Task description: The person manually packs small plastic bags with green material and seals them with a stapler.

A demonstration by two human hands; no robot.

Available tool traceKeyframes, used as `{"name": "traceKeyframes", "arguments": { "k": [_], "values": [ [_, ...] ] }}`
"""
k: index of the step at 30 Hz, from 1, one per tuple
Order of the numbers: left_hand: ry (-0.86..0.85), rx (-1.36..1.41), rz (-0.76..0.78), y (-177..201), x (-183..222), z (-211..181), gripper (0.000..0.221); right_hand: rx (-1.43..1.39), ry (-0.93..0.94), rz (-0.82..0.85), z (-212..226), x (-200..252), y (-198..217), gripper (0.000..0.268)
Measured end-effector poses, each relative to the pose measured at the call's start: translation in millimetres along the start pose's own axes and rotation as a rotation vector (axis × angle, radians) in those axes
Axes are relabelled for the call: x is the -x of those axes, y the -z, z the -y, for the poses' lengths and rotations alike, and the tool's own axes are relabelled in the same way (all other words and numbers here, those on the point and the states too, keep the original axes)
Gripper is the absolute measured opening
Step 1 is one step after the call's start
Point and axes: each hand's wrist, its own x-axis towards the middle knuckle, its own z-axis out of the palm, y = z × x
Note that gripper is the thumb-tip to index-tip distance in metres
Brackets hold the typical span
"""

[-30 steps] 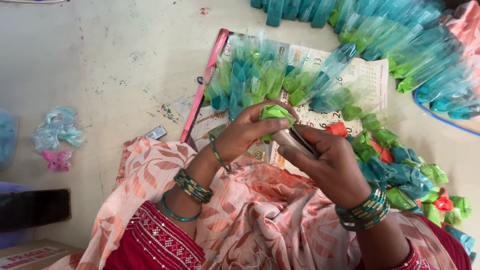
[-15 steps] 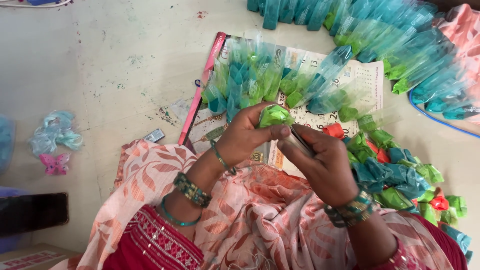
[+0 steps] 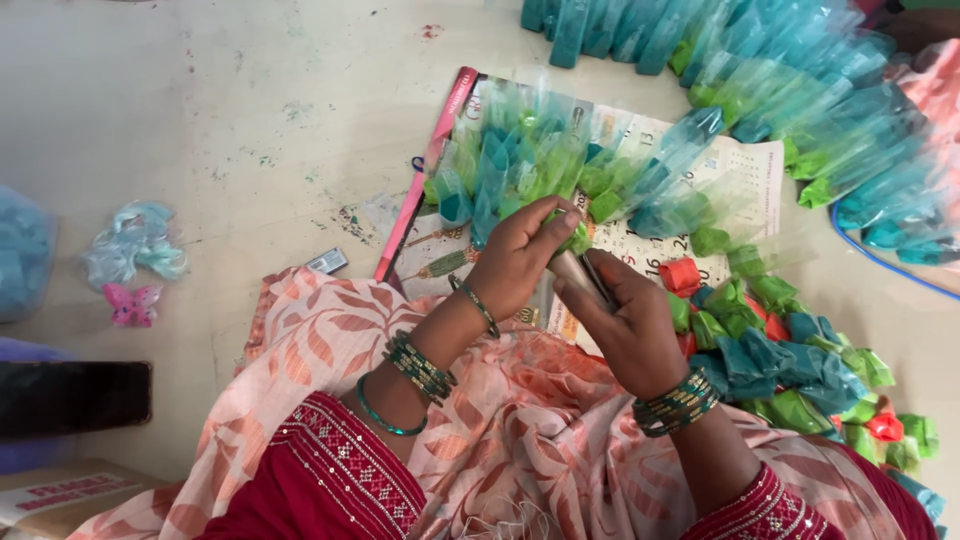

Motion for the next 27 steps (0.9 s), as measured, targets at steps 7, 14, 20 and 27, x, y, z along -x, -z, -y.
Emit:
{"name": "traceKeyframes", "arguments": {
  "k": [7, 14, 20, 27],
  "values": [
    [0.002, -0.130, -0.231, 13.6, -9.6, 18.1, 0.031, 0.076, -0.035, 0.173, -24.6, -11.3, -9.2, 0.047],
    [0.392, 0.295, -0.299, 13.0, -7.7, 33.6, 0.029, 0.663, -0.275, 0.431, -159.6, -26.0, -49.8, 0.061],
    [0.307, 0.270, -0.224, 7.3, -7.1, 62.2, 0.033, 0.176, -0.094, 0.164, -62.2, -27.8, -24.3, 0.034],
    [0.512, 0.432, -0.047, -6.6, -4.0, 37.3, 0.033, 0.115, -0.115, -0.071, -41.3, -28.1, 29.1, 0.025]
  ]
}}
